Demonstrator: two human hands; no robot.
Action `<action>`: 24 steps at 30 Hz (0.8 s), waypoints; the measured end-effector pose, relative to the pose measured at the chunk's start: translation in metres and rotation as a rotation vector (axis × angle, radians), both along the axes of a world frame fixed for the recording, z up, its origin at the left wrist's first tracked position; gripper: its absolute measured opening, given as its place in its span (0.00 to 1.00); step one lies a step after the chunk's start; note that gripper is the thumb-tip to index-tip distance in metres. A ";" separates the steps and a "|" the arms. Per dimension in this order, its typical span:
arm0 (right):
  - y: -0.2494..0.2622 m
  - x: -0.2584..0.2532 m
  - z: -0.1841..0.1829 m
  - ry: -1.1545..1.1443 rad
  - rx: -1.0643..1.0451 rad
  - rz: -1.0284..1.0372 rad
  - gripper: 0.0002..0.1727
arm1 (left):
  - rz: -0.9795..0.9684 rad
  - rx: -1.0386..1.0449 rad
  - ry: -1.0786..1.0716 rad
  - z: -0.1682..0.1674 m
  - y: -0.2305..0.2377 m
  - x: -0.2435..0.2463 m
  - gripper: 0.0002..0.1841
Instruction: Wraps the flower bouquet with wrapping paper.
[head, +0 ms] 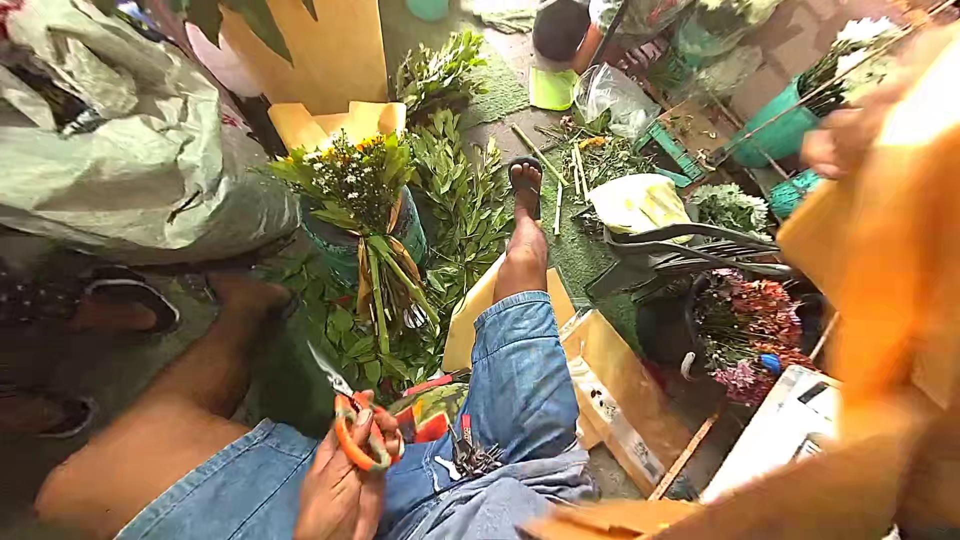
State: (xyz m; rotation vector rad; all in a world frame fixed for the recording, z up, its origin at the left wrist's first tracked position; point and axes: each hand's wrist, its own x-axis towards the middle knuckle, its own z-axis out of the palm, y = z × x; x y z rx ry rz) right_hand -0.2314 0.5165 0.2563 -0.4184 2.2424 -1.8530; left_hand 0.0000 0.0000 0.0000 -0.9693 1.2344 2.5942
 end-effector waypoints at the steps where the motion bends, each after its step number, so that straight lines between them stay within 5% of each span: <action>1: -0.026 -0.018 -0.002 -0.023 0.104 0.030 0.11 | -0.028 -0.034 0.089 0.002 0.004 -0.007 0.16; 5: -0.091 -0.080 -0.067 -0.235 0.371 0.023 0.14 | -0.319 -0.145 0.369 -0.008 0.038 -0.052 0.25; 7: -0.107 -0.104 -0.111 -0.347 0.397 0.067 0.19 | -0.497 -0.021 0.454 -0.021 0.054 -0.068 0.28; 10: -0.128 -0.127 -0.160 -0.442 0.519 0.131 0.12 | -0.596 0.242 0.464 -0.033 0.063 -0.079 0.33; 15: -0.143 -0.149 -0.201 -0.425 0.846 0.090 0.11 | -0.635 0.344 0.474 -0.035 0.064 -0.090 0.40; 19: -0.130 -0.181 -0.233 -0.383 0.879 0.120 0.12 | -0.627 0.357 0.488 -0.030 0.060 -0.100 0.42; 24: -0.133 -0.197 -0.241 -0.402 0.896 0.075 0.13 | -0.674 -0.003 0.242 -0.021 0.065 -0.115 0.43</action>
